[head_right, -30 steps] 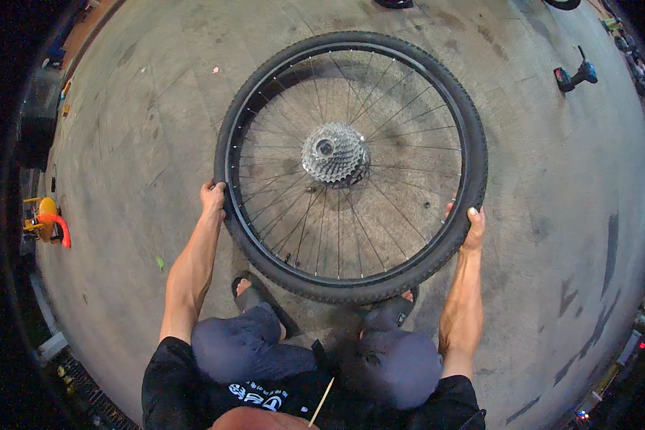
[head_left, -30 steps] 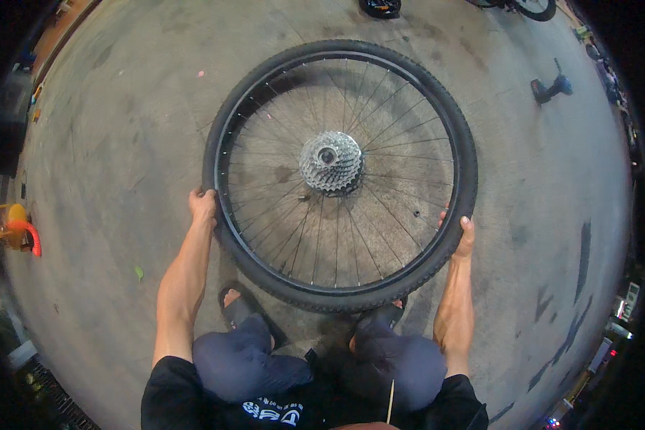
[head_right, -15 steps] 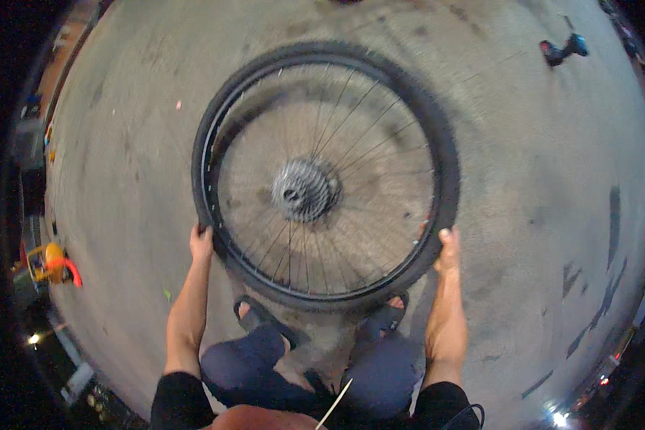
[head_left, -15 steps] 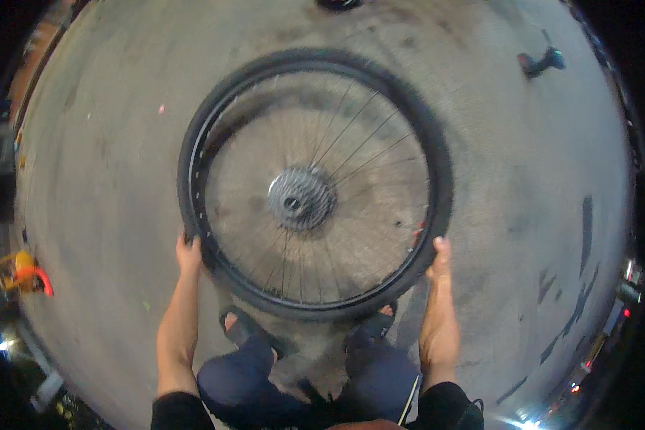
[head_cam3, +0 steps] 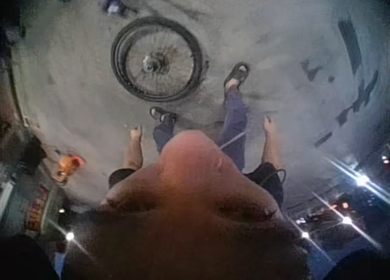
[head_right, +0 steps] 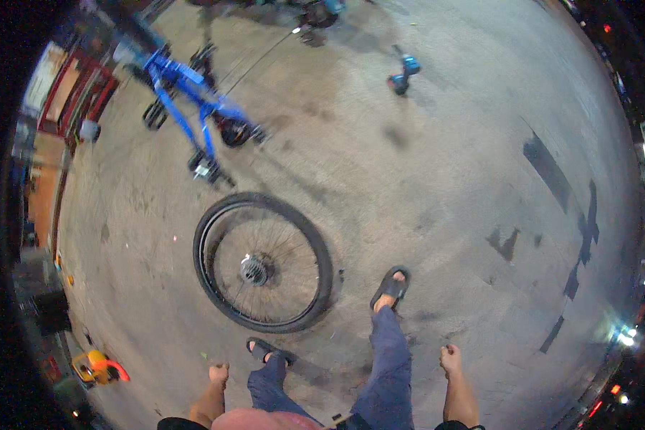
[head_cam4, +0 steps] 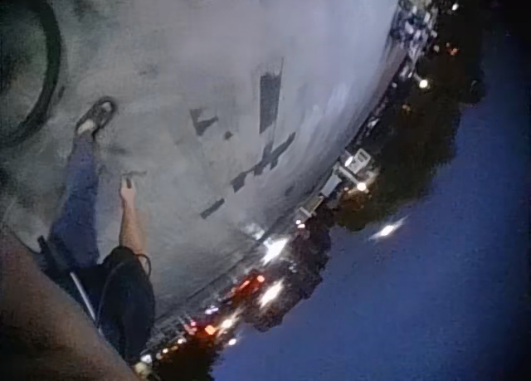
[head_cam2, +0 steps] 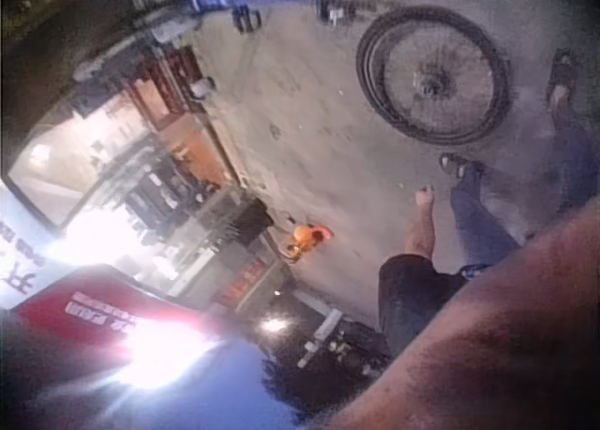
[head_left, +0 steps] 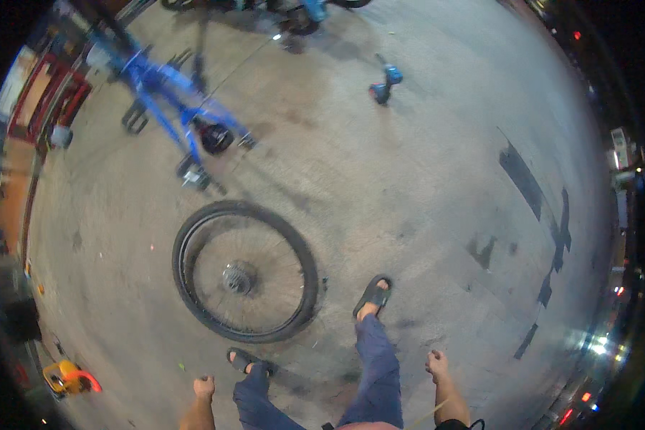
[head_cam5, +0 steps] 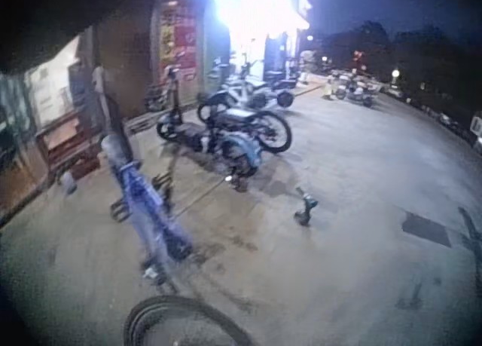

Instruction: The person removes a bicycle wheel, inspects the hub and cassette, and reattaches the wheel to the bicycle frame. They then use a flashlight to inspect the wheel and frame.

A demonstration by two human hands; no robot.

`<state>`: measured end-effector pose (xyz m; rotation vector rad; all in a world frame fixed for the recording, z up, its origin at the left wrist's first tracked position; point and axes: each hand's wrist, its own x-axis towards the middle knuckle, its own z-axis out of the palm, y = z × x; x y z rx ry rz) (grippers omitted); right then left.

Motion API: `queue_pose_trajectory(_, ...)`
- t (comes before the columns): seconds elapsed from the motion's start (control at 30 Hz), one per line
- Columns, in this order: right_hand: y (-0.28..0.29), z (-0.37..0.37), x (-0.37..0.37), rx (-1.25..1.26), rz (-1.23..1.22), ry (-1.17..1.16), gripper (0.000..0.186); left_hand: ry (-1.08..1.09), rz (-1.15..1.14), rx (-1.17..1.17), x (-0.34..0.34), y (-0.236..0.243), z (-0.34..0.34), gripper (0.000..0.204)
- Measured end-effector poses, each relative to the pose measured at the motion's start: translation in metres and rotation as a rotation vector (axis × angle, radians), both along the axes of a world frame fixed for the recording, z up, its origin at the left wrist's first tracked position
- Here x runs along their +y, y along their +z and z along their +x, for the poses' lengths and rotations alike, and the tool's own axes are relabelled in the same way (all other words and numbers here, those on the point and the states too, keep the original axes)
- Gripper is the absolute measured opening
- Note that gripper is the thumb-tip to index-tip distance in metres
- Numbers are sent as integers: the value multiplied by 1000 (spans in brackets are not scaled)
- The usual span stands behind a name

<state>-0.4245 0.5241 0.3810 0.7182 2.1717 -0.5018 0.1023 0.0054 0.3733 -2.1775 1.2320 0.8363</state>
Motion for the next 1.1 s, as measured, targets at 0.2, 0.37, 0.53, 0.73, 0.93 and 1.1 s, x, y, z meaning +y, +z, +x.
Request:
queue_pose_trajectory(0.2, -17, -143, -17, -140, 42, 292, 50, -70, -150, 72, 15, 57, -226, 38)
queue_pose_trajectory(0.37, 24, -297, -147, 80, -367, 197, 46, -482, -173, 272, 18, 94, -478, 30)
queue_pose_trajectory(0.53, 43, -476, -239, 218, -553, 287, 45, -468, -375, 444, 11, 93, -613, 38)
queue_pose_trajectory(0.73, 62, -626, -291, 157, -484, 430, 45, -241, 148, 146, 2, 45, -671, 41)
queue_pose_trajectory(0.93, 35, -784, -279, 110, -198, 505, 41, 105, 226, 145, -70, -10, -876, 34)
queue_pose_trajectory(1.1, 48, -934, -339, 140, -122, 477, 40, 89, 29, 867, -145, 46, -1156, 37)
